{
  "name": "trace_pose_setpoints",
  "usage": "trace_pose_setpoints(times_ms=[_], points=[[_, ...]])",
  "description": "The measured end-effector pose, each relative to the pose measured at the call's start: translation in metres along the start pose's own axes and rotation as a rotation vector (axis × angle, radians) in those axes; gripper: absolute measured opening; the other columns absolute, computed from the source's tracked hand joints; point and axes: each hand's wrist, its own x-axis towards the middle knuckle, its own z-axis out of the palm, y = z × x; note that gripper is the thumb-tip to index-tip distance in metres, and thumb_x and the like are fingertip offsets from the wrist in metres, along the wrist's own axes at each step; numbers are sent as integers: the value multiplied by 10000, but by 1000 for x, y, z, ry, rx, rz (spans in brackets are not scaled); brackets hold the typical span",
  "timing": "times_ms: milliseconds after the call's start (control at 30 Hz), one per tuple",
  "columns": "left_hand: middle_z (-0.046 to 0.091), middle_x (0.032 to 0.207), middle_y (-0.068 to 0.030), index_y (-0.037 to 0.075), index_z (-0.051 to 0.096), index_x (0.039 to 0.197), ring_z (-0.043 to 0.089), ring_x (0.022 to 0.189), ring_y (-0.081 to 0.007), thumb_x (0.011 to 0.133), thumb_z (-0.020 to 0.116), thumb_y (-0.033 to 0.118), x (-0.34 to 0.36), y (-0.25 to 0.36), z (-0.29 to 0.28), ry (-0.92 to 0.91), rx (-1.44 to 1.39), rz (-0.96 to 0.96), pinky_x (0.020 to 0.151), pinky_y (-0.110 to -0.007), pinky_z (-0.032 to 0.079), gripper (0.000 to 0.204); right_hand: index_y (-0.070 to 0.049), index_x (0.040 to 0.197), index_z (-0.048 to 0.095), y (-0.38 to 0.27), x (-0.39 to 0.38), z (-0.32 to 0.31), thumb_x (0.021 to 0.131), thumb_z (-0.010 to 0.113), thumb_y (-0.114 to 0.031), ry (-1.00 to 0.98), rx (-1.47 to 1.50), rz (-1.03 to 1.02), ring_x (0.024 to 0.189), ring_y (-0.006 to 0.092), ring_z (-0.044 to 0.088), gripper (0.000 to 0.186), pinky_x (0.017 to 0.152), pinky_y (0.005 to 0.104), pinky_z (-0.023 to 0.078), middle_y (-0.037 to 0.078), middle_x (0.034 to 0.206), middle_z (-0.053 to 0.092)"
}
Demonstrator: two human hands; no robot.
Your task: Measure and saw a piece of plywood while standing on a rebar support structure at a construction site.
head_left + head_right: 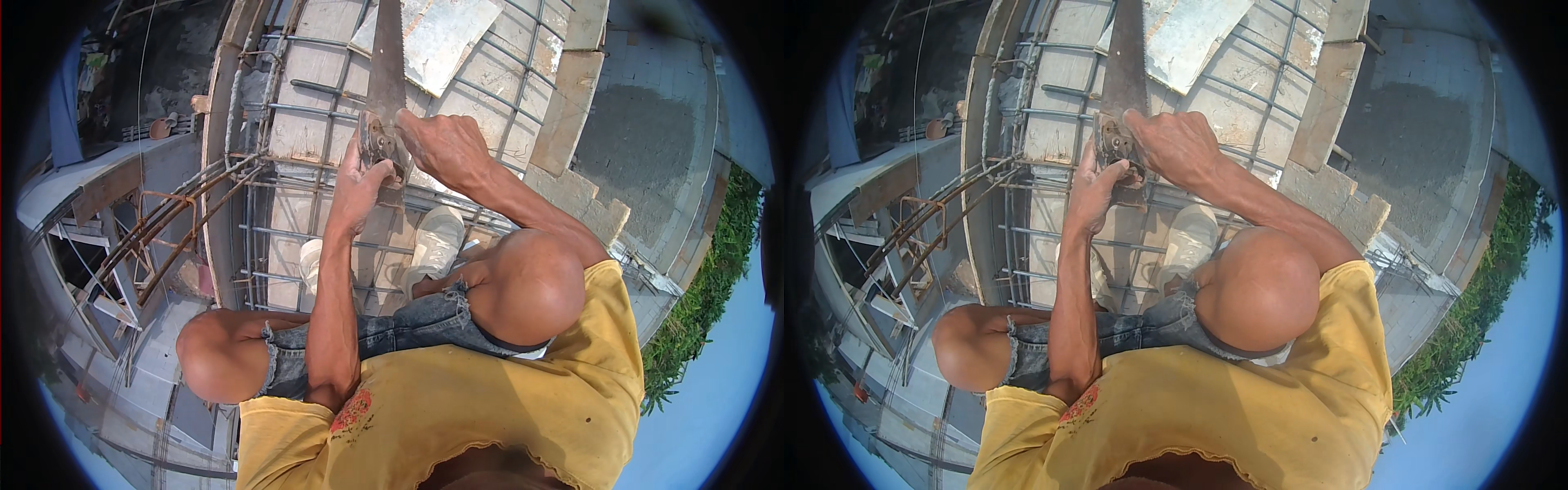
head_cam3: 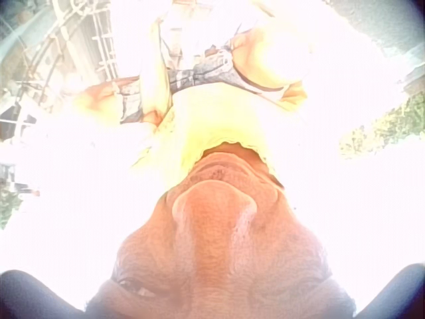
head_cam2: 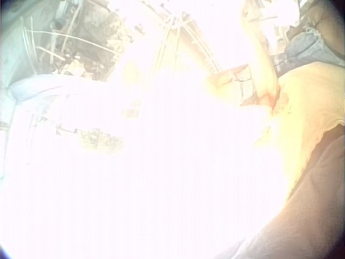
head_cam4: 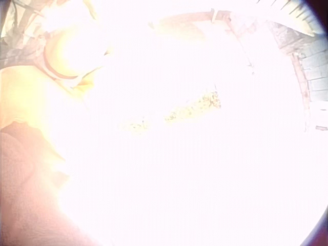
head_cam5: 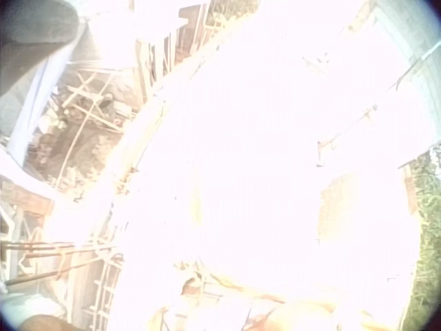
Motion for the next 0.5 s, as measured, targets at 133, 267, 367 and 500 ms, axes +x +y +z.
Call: trace_pose_setpoints(times_ms=[133,267,367,500], points=[[597,1344,-101,38,279,1626,611,1150,-169,904,579,-4,-1,-2,3,1,-15,18,980,-315,512,783,-81,1057,516,0,-1,3,919,623,-158,18,-25,-41,567,414,650,191,490,506,477,174,583,610],[564,1434,-164,12,261,1626,586,1274,-237,907,557,-7,2,-9,5,32,175,112,1081,-346,462,778,-72,1069,511,2,-3,4,927,621,-152,40,-62,-138,602,410,666,196,496,507,479,176,599,619],[520,1493,-232,-13,250,1619,545,1358,-298,911,550,-4,2,-12,7,99,412,274,1129,-359,416,768,-63,1071,547,2,-3,6,974,614,-183,-57,4,-14,592,413,654,169,508,508,480,175,645,644],[555,1444,-284,17,261,1620,588,1315,-354,913,560,-4,-2,-9,8,136,630,330,1090,-381,449,769,-22,1105,593,2,-2,15,1024,624,-255,-101,441,171,670,360,688,248,606,499,512,176,744,691]])
